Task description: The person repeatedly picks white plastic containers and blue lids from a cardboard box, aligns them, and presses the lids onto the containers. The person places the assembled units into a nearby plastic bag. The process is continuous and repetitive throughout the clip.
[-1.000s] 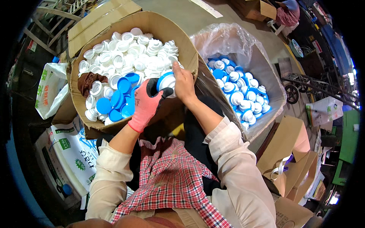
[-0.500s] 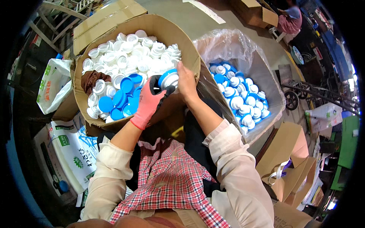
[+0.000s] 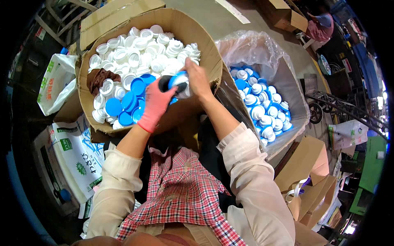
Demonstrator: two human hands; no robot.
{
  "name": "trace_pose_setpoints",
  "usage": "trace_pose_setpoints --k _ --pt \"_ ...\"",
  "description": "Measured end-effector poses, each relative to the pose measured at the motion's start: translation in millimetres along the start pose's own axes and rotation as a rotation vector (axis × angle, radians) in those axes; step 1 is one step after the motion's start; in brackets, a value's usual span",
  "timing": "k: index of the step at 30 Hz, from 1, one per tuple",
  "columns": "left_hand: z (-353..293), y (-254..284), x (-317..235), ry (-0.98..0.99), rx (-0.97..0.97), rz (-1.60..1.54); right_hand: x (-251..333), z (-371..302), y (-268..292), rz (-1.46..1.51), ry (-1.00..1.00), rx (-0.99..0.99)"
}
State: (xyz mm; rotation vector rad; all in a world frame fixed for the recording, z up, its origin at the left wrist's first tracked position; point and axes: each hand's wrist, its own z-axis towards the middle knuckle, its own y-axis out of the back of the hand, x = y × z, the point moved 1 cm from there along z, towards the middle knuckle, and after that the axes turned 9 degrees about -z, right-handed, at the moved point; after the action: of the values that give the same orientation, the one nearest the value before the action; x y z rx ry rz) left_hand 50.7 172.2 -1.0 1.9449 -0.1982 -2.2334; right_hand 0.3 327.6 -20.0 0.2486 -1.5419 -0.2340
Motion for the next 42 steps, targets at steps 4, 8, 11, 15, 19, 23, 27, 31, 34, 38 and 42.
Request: trace_pose_setpoints --k 4,8,11,15,19,23,27,31,34,38,42 --pt "14 20 30 -0.008 0.087 -0.23 22 -27 35 0.09 -0.024 0.233" --pt "10 53 38 0.043 0.04 -0.253 -6 -36 171 -0.282 0.001 -0.105" --pt "11 59 -7 0.078 0.097 -0.419 -87 -74 307 -0.996 -0.165 -0.183" --pt "10 58 -1 0.132 0.144 -0.379 -184 -139 388 -1.22 -0.539 0.1" --pt "6 82 13 0.05 0.114 -0.406 -222 -154 404 -1.391 -0.523 -0.069" --pt "17 99 9 0.123 -0.049 -0.487 -130 -71 314 -1.163 -0.164 -0.07" --pt "19 107 4 0.169 -0.162 -0.576 -19 -4 126 -0.716 0.345 0.258" --pt "16 127 3 0.113 -0.228 -0.554 -19 40 -34 -0.746 0.418 0.7" --pt "13 144 0 0.09 -0.279 -0.545 -50 65 -117 -0.913 0.413 0.656" --pt "13 155 12 0.082 -0.274 -0.595 -74 83 -165 -1.064 0.475 0.572" --pt "5 156 27 0.229 -0.35 -0.666 -63 93 -158 -0.84 0.565 0.557"
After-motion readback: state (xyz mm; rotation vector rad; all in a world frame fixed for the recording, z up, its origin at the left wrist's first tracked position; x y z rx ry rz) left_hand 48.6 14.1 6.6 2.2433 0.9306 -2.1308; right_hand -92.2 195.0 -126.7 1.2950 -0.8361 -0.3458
